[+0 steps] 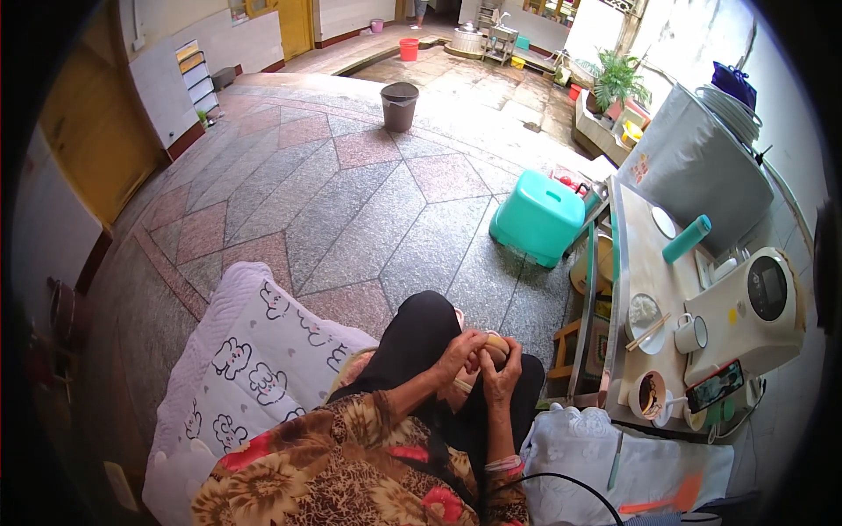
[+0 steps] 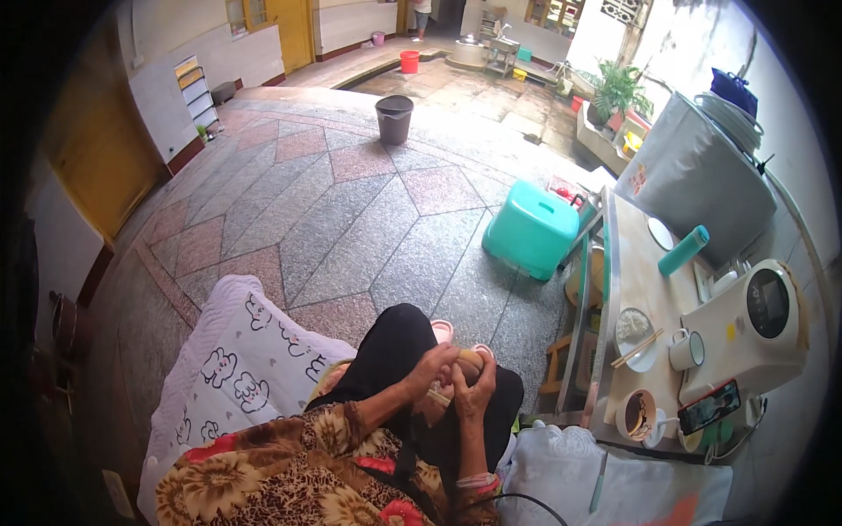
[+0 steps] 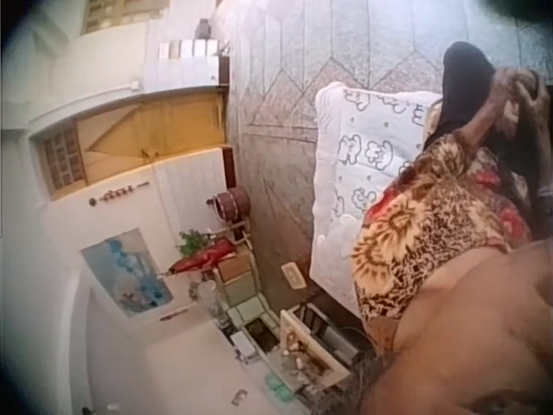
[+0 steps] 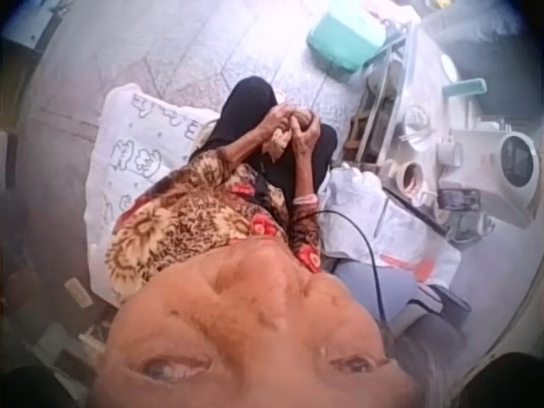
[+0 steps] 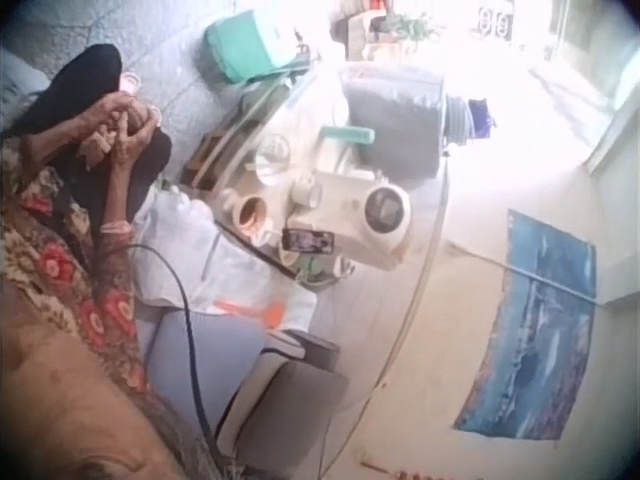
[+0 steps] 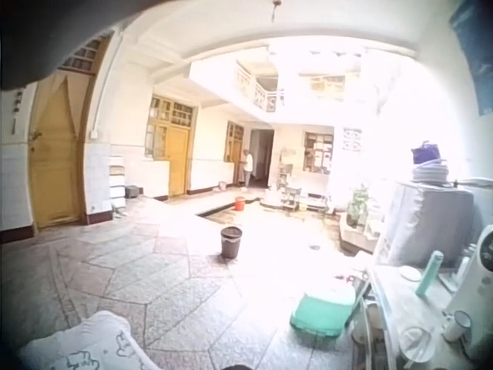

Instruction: The person holds a fruit in one hand and uses the other hand to peel away pieces of the outer skin while sitting on a chair.

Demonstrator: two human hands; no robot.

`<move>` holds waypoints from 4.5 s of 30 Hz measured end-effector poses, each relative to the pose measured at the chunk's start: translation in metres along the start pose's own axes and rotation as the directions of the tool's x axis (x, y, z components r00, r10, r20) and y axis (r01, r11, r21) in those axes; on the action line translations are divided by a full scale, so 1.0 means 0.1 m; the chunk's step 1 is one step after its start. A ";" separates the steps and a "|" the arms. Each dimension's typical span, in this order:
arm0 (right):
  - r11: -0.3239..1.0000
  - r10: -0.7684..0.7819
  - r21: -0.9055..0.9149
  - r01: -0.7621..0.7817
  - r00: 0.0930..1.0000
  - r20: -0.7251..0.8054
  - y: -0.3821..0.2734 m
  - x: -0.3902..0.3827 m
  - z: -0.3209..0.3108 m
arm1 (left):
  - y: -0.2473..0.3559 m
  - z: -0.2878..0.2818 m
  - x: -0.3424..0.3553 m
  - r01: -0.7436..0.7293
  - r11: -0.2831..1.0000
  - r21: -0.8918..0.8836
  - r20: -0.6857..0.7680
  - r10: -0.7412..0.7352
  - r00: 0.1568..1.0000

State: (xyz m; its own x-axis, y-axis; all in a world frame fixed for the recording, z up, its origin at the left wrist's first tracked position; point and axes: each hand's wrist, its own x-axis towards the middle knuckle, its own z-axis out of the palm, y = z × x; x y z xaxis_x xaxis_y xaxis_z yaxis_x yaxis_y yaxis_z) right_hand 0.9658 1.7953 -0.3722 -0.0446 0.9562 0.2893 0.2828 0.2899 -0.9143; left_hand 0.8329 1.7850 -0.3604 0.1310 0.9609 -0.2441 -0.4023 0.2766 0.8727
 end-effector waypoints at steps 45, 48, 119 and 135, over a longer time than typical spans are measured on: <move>0.903 0.054 -0.430 0.004 0.991 0.123 0.26 0.20 0.22 | -0.62 -0.10 0.75 0.357 0.713 -0.604 0.257 -0.250 0.933; 0.938 -0.022 -0.343 0.056 0.995 0.102 0.15 0.25 0.17 | -0.68 -0.27 0.86 0.354 0.750 -0.559 0.228 -0.272 0.935; 0.979 0.139 0.145 -0.142 0.990 0.025 0.01 0.35 -0.08 | -0.11 0.01 0.42 -0.023 0.984 -0.177 0.061 0.035 0.998; 0.979 0.193 0.037 -0.201 0.969 0.154 -0.01 0.27 -0.12 | -0.12 -0.02 0.44 0.036 0.980 -0.195 0.049 -0.026 0.998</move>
State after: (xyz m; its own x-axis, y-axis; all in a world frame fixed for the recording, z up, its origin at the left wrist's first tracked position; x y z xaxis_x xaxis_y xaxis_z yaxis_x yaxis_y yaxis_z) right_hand 0.9756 1.8208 -0.3606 -0.1358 0.9889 0.0605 0.2499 0.0933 -0.9638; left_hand 0.8414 1.8239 -0.3825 0.1859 0.9513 -0.2461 -0.5667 0.3084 0.7640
